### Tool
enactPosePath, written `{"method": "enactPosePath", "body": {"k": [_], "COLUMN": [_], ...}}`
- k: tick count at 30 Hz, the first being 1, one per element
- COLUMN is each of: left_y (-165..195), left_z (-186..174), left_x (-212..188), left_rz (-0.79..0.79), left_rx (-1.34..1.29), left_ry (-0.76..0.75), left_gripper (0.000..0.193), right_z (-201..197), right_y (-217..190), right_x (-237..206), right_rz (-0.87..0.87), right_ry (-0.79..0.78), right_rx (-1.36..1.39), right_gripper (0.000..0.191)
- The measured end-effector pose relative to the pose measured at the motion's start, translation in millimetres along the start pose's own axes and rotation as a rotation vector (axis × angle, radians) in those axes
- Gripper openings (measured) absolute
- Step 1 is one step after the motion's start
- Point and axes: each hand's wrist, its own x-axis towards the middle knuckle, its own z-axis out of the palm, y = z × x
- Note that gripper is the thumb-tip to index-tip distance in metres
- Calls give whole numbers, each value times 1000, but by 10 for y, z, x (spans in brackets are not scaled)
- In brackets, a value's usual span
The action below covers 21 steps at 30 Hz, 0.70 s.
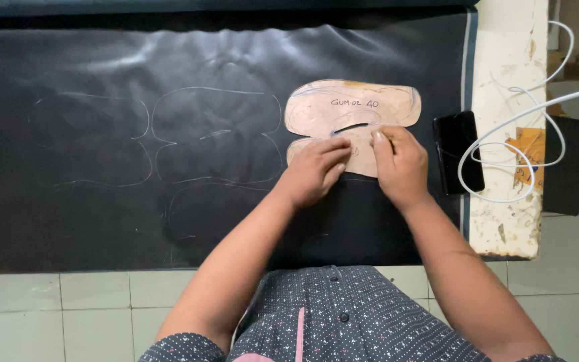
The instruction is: The person arranges shoe pattern pieces labeled 'Gum ol 40' on a black cutting mat, aligns and stacks them, and traces around the pattern edges onto the mat with a marking pen. Near the end they pick up a pair of red scissors and briefly handle a phone.
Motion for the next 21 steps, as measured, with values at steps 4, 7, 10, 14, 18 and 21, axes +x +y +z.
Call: {"method": "enactPosePath", "body": {"k": [4,7,10,14,18,21], "left_y": [147,169,172,164,166,169], "left_z": [-63,-78,-70,-64,-69,-75], "left_x": [-35,-20,-30,-31,-36,-38], "left_rz": [41,58,34,52,49,34], "left_rx": [222,257,258,266,273,278], "left_ry": [-37,-38,-53,-28,-10,-20], "left_gripper": [51,52,53,52,51,51], "right_z": [123,218,284,300,132,-55], "right_y": [154,193,188,184,233,277], "right_x": [220,265,276,317,389,437], "right_rz": [130,117,94,74,-183,-65], "right_ry": [-142,-186,-207,-259,-224,-219], "right_rx": [74,75,88,39,-300,-419], "right_gripper": [22,21,21,22,16,15]}}
